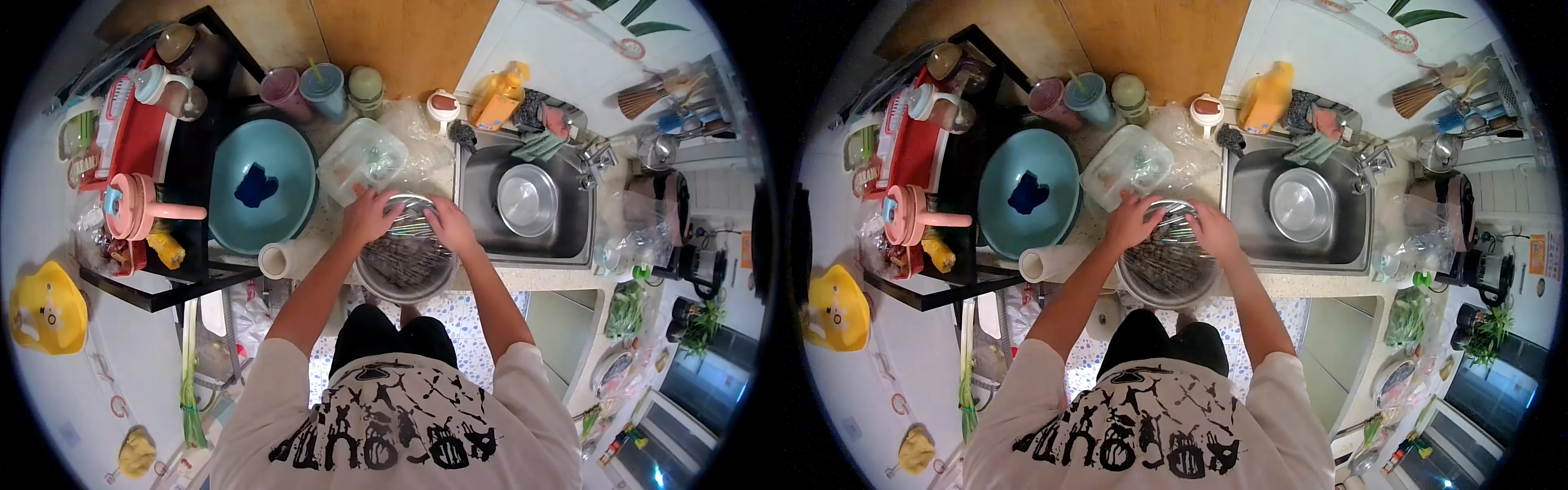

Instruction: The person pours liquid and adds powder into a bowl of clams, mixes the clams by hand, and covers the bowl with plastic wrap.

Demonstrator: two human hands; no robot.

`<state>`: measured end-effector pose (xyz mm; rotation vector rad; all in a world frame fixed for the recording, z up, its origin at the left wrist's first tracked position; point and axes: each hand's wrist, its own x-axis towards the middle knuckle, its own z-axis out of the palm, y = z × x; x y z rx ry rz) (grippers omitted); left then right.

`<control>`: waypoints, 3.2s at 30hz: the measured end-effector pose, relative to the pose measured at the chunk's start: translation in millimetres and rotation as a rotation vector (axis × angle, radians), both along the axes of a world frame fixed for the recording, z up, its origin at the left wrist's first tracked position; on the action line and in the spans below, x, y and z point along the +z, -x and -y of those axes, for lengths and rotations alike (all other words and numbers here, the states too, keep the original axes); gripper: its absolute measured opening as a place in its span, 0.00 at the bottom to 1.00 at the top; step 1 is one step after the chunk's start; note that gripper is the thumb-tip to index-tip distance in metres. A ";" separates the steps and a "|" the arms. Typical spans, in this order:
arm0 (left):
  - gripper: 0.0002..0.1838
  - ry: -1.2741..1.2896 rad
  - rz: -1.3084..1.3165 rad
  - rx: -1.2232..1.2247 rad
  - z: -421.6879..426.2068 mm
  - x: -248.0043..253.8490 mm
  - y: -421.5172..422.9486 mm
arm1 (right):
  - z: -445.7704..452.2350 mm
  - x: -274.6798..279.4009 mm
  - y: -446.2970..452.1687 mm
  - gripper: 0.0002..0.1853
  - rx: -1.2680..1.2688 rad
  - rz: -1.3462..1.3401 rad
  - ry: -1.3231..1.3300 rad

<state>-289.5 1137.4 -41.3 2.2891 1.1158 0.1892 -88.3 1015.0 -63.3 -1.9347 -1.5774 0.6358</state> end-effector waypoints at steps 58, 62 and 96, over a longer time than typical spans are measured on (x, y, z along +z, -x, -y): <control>0.24 0.343 0.410 0.404 61.1 -59.5 39.1 | 69.1 -2.6 15.8 0.25 -0.310 -0.034 -0.025; 0.30 0.394 0.284 0.457 50.8 -64.6 39.3 | 74.1 -16.8 6.5 0.23 -0.432 -0.115 0.186; 0.41 0.642 0.195 0.524 39.5 -65.2 45.0 | 95.5 -40.7 5.3 0.34 -0.633 -0.374 0.143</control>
